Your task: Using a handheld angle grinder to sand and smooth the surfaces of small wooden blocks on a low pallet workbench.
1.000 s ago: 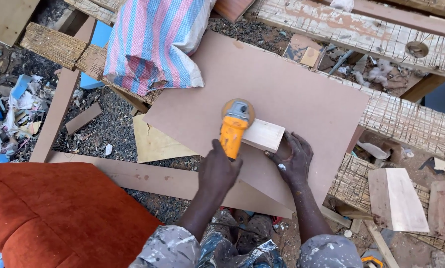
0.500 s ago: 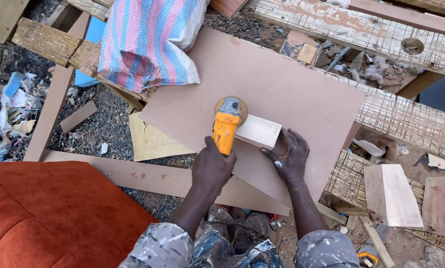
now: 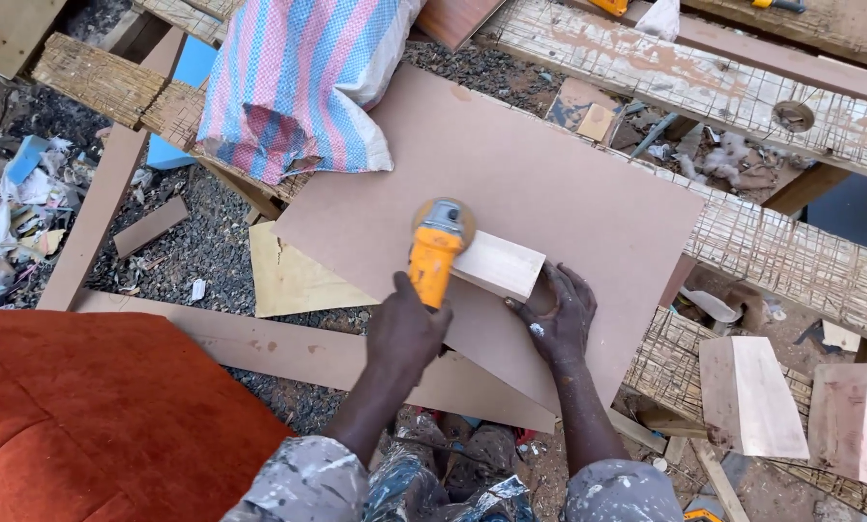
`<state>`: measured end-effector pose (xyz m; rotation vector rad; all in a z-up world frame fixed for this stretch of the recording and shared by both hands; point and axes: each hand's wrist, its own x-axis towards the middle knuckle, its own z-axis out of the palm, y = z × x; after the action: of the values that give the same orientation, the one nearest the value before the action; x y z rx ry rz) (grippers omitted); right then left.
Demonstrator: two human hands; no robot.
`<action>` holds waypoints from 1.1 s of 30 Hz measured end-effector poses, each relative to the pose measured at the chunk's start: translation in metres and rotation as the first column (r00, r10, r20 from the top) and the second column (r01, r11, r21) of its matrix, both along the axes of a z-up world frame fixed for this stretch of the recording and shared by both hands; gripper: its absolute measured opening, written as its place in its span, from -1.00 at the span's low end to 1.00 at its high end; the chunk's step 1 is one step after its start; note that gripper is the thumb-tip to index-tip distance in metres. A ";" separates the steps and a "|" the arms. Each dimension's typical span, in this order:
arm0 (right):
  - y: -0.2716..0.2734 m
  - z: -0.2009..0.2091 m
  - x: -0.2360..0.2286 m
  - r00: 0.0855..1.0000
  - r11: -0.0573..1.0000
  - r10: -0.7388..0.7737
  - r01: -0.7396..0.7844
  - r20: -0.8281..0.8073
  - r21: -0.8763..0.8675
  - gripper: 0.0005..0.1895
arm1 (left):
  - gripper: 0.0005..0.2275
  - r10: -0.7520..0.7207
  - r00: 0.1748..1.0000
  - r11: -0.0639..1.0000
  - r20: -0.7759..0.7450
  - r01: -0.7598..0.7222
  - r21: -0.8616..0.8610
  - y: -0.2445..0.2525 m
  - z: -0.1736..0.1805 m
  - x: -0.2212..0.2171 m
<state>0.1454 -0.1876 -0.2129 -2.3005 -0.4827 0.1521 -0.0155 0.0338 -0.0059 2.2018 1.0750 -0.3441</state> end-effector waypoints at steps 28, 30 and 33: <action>-0.008 -0.032 0.005 0.999 0.999 0.017 -0.016 0.044 -0.032 0.01 | -0.13 -0.209 0.978 0.975 -0.009 0.208 -0.081 -0.046 0.000 0.012; -0.009 -0.033 0.004 0.999 0.999 0.005 -0.004 0.048 -0.032 -0.01 | -0.21 -0.202 0.978 0.974 0.046 0.206 -0.098 -0.054 0.007 0.012; -0.006 -0.028 0.004 0.998 0.999 0.009 -0.006 0.059 -0.051 0.02 | -0.10 -0.118 0.993 0.988 0.015 0.119 -0.099 -0.039 -0.014 0.011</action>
<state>0.1498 -0.1934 -0.2408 -2.3587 -0.5238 0.1008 -0.0043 -0.0057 -0.0199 2.1807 0.9043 -0.4305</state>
